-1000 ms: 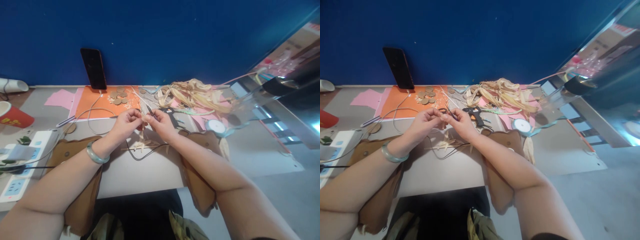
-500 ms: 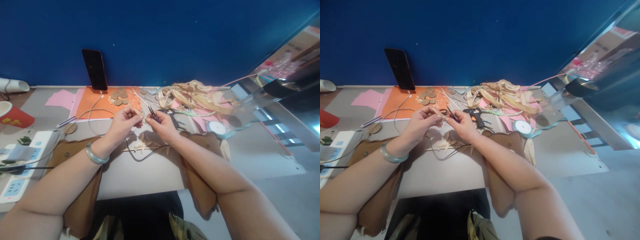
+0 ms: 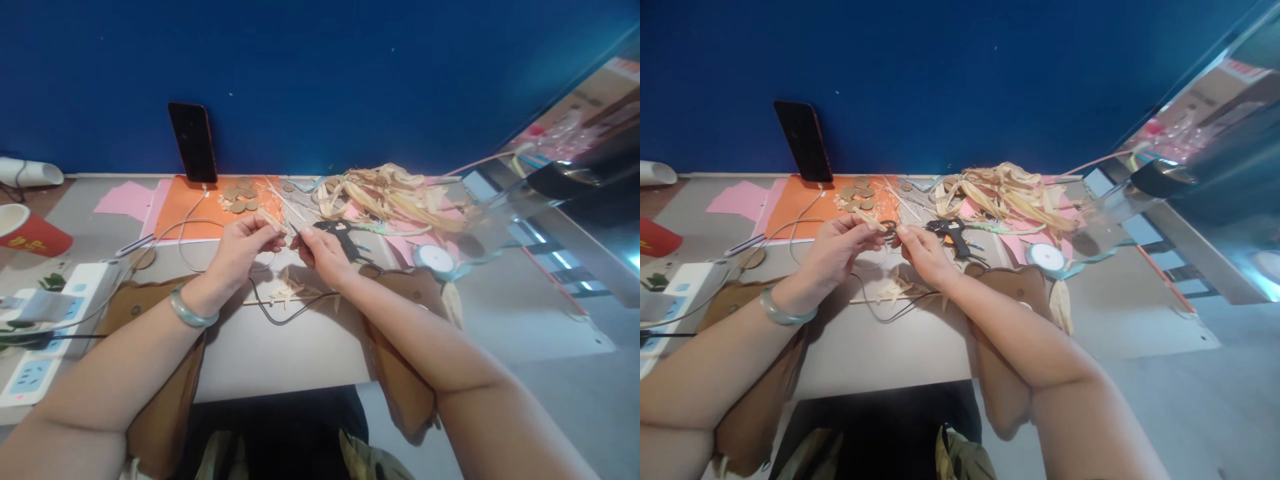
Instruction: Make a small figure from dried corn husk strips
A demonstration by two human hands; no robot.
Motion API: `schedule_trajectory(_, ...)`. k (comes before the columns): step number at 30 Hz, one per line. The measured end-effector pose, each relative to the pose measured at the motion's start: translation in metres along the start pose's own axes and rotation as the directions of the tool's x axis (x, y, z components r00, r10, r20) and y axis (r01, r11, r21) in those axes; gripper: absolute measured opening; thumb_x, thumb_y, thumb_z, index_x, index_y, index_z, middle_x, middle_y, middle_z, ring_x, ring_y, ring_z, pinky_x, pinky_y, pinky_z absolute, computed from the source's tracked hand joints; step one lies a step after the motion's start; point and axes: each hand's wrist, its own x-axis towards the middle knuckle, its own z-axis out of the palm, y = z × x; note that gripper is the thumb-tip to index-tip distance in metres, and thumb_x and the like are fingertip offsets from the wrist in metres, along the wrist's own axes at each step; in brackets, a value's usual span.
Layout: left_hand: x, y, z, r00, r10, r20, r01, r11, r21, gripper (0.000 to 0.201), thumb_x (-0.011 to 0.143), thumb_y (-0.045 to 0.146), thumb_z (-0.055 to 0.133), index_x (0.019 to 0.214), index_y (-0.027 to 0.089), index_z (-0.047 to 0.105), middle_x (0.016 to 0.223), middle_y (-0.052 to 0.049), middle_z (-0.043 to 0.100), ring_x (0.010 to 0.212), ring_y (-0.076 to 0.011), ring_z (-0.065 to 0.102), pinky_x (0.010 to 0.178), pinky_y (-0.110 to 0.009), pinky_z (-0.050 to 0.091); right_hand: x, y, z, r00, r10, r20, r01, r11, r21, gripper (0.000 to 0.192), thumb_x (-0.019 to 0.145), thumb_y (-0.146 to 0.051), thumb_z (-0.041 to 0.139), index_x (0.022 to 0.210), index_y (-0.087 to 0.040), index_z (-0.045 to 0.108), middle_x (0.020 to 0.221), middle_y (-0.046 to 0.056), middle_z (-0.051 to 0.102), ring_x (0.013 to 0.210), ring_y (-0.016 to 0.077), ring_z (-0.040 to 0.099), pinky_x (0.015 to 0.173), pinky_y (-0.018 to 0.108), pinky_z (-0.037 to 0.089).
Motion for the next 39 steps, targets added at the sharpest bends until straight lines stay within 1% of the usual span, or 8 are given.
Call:
schedule_trajectory(5,-0.0001,-0.0006,-0.0008,1.0,0.006,0.027,-0.006,1.0,0.008,0.018,0.067,0.029,0.074,0.065,0.014,0.063,0.061,-0.001,0.065,0.056,-0.0105,0.061,0.062,-0.025,0.051,-0.0005,0.0023,0.0018,0.999,-0.014,0.035,0.016,0.998,-0.057,0.049,0.085,-0.061,0.044,0.071,-0.017,0.056,0.048,-0.005,0.037,0.045,0.0073,0.033,0.043,0.022,0.025)
schedule_trajectory(10,-0.0005,-0.0035,0.0004,0.999,0.011,0.042,-0.011,1.0,0.009,0.018,0.068,0.028,0.073,0.065,0.014,0.062,0.06,-0.001,0.064,0.057,-0.0106,0.061,0.062,-0.024,0.051,-0.0005,0.002,0.0038,0.999,-0.022,0.043,0.023,0.999,-0.033,0.048,0.085,-0.061,0.044,0.069,-0.017,0.054,0.048,-0.005,0.037,0.045,0.0073,0.032,0.043,0.022,0.025)
schedule_trajectory(16,-0.0008,-0.0058,0.0017,0.999,-0.027,0.03,0.026,1.0,0.001,0.021,0.066,0.028,0.075,0.064,0.014,0.06,0.059,-0.001,0.064,0.057,-0.0111,0.061,0.063,-0.024,0.051,-0.0008,0.0016,0.0052,0.999,-0.014,0.039,0.015,1.0,-0.018,0.05,0.084,-0.063,0.045,0.067,-0.017,0.052,0.049,-0.005,0.036,0.045,0.007,0.031,0.043,0.022,0.024)
schedule_trajectory(21,-0.0004,-0.0084,0.001,0.999,-0.027,0.036,0.027,1.0,0.001,0.019,0.067,0.027,0.074,0.065,0.013,0.061,0.059,-0.001,0.064,0.058,-0.0107,0.062,0.063,-0.024,0.051,-0.0009,0.0001,0.005,0.999,-0.027,0.04,0.029,0.998,-0.062,0.05,0.085,-0.062,0.043,0.066,-0.017,0.052,0.049,-0.005,0.038,0.046,0.0071,0.033,0.044,0.022,0.025)
schedule_trajectory(26,-0.0016,-0.0067,0.0021,0.999,-0.033,0.037,0.033,0.999,-0.008,0.019,0.067,0.027,0.074,0.065,0.013,0.061,0.06,-0.001,0.064,0.058,-0.0105,0.062,0.063,-0.023,0.051,-0.0001,0.0008,0.0046,0.998,-0.052,0.037,0.055,0.993,-0.102,0.051,0.086,-0.062,0.042,0.065,-0.016,0.051,0.05,-0.004,0.04,0.047,0.0068,0.035,0.044,0.022,0.026)
schedule_trajectory(31,-0.0018,-0.006,0.0032,0.998,-0.058,0.031,0.059,0.998,-0.035,0.021,0.066,0.028,0.075,0.066,0.012,0.061,0.06,-0.001,0.064,0.058,-0.0108,0.062,0.062,-0.023,0.05,0.0,0.0026,0.0058,0.998,-0.057,0.031,0.06,0.995,-0.078,0.049,0.087,-0.059,0.042,0.065,-0.016,0.051,0.05,-0.005,0.039,0.045,0.0063,0.034,0.044,0.022,0.026)
schedule_trajectory(39,-0.0017,-0.007,0.0027,0.996,-0.083,0.033,0.084,0.995,-0.057,0.019,0.067,0.026,0.073,0.066,0.012,0.06,0.065,-0.003,0.067,0.059,-0.0105,0.063,0.062,-0.024,0.051,0.0003,0.0042,0.0067,0.999,-0.032,0.015,0.033,0.998,-0.054,0.049,0.086,-0.06,0.045,0.064,-0.017,0.05,0.05,-0.005,0.039,0.044,0.0058,0.033,0.043,0.021,0.026)
